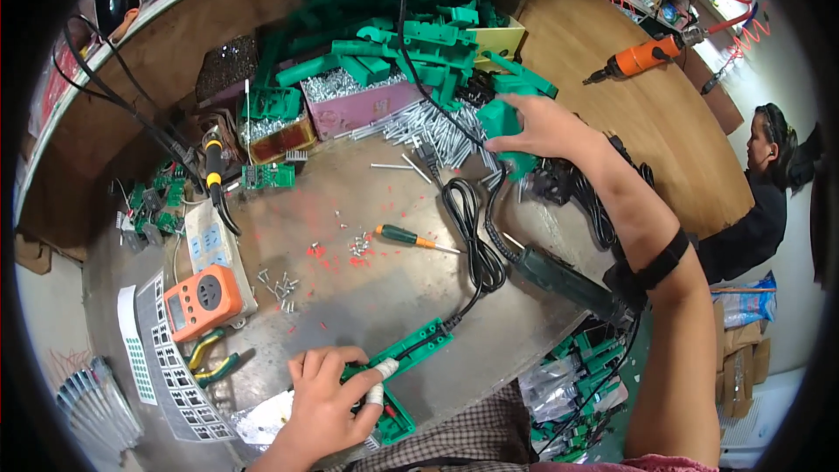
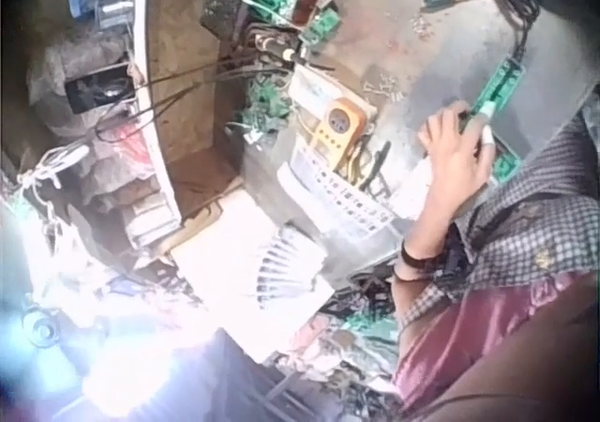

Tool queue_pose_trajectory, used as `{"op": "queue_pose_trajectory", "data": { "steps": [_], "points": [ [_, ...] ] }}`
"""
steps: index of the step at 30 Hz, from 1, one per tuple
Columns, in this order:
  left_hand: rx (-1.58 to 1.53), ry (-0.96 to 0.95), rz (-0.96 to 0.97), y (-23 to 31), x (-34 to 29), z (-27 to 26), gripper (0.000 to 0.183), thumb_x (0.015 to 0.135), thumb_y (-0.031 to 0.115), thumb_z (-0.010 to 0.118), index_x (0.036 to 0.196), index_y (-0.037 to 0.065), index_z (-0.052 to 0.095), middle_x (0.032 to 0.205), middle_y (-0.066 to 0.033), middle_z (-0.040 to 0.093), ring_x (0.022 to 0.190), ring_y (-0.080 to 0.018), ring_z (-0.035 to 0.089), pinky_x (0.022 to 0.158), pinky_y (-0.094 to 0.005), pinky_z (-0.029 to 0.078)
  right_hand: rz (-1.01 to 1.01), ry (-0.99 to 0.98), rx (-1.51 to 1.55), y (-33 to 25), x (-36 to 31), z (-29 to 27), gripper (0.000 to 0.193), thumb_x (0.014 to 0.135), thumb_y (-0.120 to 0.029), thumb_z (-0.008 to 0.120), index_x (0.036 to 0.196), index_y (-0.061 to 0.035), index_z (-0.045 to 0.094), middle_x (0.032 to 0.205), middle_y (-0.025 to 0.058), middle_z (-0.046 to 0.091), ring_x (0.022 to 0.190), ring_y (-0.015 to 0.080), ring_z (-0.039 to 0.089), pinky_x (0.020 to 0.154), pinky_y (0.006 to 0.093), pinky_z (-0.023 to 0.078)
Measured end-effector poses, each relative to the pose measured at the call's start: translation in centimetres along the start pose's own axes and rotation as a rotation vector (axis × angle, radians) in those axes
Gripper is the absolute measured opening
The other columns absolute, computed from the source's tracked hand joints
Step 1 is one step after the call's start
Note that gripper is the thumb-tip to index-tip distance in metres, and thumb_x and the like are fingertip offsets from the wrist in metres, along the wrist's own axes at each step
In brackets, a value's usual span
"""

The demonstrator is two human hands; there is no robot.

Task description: Assembling the internal components and outer housing of a handheld green electronic device using various tools.

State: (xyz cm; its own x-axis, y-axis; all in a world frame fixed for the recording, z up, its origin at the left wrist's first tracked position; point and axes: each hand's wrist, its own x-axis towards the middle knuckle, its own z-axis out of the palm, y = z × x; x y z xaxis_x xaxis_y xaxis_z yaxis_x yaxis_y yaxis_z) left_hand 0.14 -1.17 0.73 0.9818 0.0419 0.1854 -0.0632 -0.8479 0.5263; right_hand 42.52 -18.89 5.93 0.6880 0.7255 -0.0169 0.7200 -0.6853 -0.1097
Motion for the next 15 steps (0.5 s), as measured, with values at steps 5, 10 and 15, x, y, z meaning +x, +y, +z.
{"op": "queue_pose_trajectory", "data": {
  "steps": [5,10,15],
  "points": [
    [-0.011,0.008,0.030,0.4,0.0,-0.2,0.036,0.069,0.017,0.070,0.105,0.017,0.075,0.109,-0.0044,0.060,0.103,-0.0262,0.052,0.089,-0.0427,0.031,-0.108,-0.202,0.162,5.5,0.4,4.2,0.061,0.080,-0.025,0.074,0.139,-0.0152,0.060,0.105,0.0215,0.067,0.094,0.0386,0.066,0.087,0.0434,0.053],
    [-0.074,0.060,0.034,0.2,0.1,0.5,0.030,0.068,0.013,0.071,0.097,0.016,0.075,0.108,-0.0027,0.061,0.099,-0.0266,0.050,0.087,-0.0420,0.031,-0.387,0.331,-0.317,5.0,-1.8,1.9,0.040,0.065,-0.018,0.080,0.103,-0.0091,0.068,0.108,0.0136,0.057,0.112,0.0336,0.054,0.096,0.0437,0.047],
    [-0.069,0.089,0.018,-0.2,-0.4,0.5,0.030,0.068,0.010,0.071,0.098,0.014,0.074,0.107,-0.0054,0.060,0.100,-0.0283,0.051,0.087,-0.0430,0.032,0.077,0.277,-0.151,2.9,-9.6,-1.0,0.034,0.083,-0.021,0.071,0.111,-0.0065,0.060,0.096,0.0229,0.065,0.097,0.0429,0.063,0.079,0.0476,0.049]
  ]
}}
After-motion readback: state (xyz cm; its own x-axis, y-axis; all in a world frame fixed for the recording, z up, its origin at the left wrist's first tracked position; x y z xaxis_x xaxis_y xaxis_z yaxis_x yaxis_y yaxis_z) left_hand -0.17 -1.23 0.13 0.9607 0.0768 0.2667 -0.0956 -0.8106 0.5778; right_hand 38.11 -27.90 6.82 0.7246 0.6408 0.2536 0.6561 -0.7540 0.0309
